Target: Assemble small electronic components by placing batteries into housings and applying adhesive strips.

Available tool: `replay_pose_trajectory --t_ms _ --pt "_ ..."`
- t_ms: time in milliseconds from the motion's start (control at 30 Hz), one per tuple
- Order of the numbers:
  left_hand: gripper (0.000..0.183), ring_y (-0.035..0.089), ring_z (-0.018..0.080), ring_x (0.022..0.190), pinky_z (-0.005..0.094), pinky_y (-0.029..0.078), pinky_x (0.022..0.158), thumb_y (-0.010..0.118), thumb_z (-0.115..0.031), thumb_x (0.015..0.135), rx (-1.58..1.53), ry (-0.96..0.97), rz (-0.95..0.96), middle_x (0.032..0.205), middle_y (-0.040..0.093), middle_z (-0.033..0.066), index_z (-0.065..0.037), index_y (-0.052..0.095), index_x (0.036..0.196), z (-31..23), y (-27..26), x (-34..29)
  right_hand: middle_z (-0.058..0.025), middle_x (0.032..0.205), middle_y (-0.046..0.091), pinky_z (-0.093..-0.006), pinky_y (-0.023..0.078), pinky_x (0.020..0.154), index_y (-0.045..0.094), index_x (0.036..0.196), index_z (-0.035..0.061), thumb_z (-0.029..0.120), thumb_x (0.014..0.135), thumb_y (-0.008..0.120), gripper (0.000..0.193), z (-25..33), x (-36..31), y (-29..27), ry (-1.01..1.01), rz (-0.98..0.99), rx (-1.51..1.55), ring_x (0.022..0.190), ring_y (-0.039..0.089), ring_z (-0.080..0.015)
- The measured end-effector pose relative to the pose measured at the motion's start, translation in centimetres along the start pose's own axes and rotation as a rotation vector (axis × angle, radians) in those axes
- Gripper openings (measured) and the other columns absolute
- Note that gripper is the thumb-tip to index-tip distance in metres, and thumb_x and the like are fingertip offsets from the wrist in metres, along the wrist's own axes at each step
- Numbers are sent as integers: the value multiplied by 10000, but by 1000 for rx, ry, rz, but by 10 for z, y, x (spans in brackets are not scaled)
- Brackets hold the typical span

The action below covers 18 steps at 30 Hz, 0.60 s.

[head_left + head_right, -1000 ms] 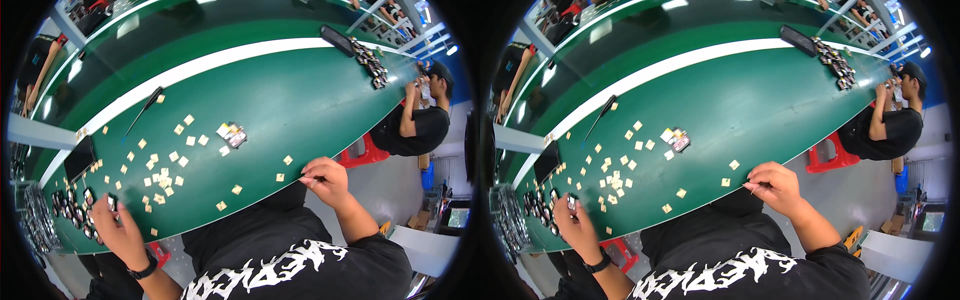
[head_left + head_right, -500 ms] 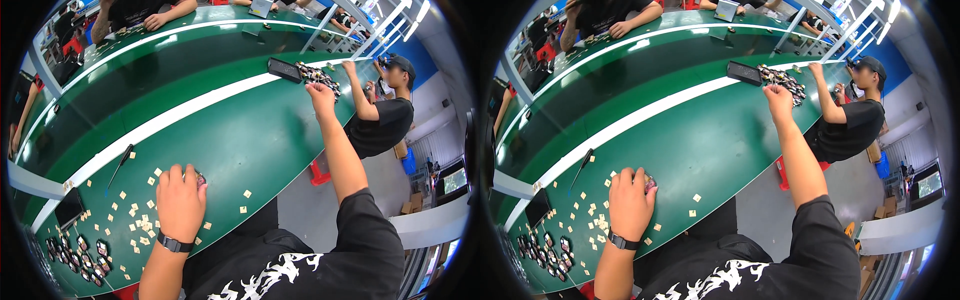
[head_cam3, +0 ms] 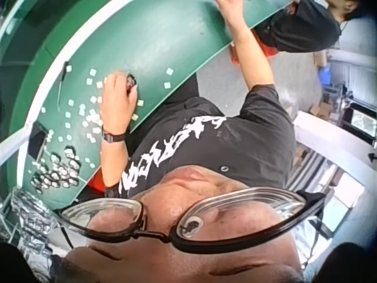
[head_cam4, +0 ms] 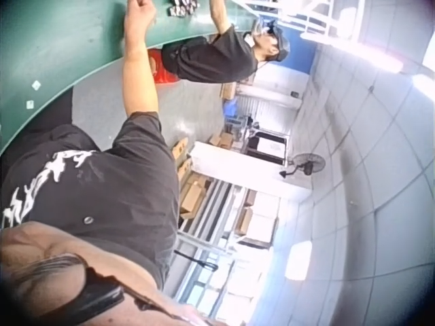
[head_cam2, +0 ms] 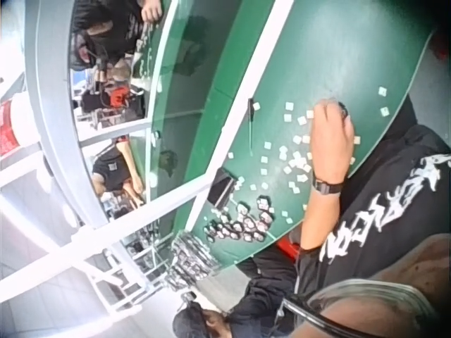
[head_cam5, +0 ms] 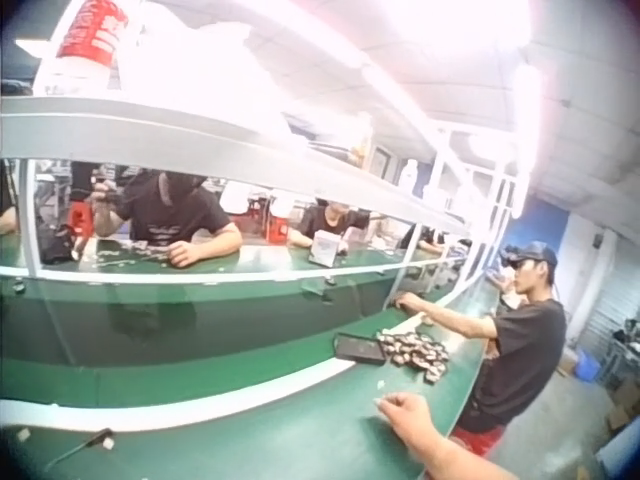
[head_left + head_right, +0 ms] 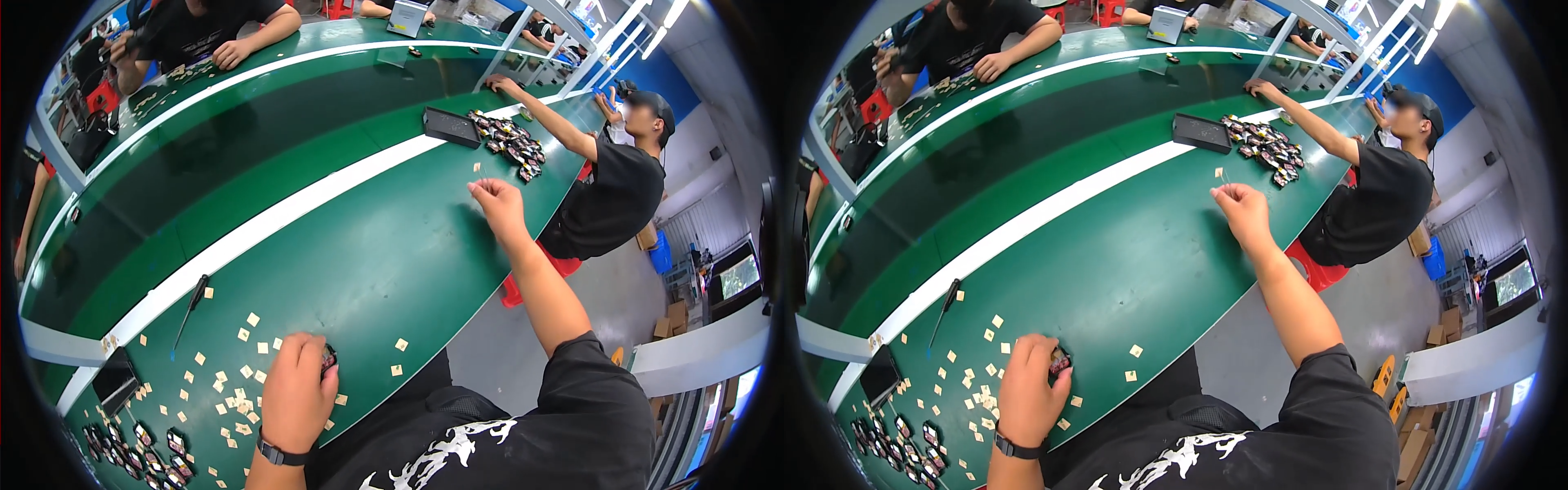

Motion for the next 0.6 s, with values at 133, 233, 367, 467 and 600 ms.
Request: replay_pose_trajectory --t_ms 133,233,367,467,600 --pt "377 692 317 885 378 561 757 730 13 799 -204 -126 104 988 684 147 10 642 1165 4 5 -13 63 704 615 -242 375 552 754 914 10 179 902 769 170 13 68 -5 -194 -89 -95 623 469 -29" --pt "331 707 212 864 309 554 687 698 10 877 -619 -396 195 1007 681 140 15 645 1204 13 10 -33 38 751 643 -247 412 610 744 978 -9 146 885 778 184 12 129 -2 -141 -72 -53 676 509 -52" --pt "343 692 158 881 257 546 640 604 -31 991 -1024 -470 97 1024 665 144 12 577 1330 20 9 -66 -34 927 721 -242 500 735 703 1126 -39 106 894 764 280 15 160 2 -172 -102 7 810 636 -90" --pt "379 638 108 902 200 485 720 546 34 983 -1101 -717 -27 1020 669 110 -15 518 1358 25 -1 -90 -27 940 720 -224 481 682 704 1133 -7 154 948 721 246 30 126 0 -255 -178 166 763 606 -66" --pt "356 389 -11 670 156 313 571 568 -153 1068 -1123 -724 -86 1050 695 7 -8 517 1389 31 -14 -118 19 852 674 -210 381 585 715 1068 34 254 999 667 235 56 29 -3 -99 7 163 656 467 -15"
Point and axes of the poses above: each hand's wrist, its own x-axis towards the middle knuckle, its own y-axis out of the palm, z = x × y, the point moved 5 cm from there along x, towards the middle knuckle
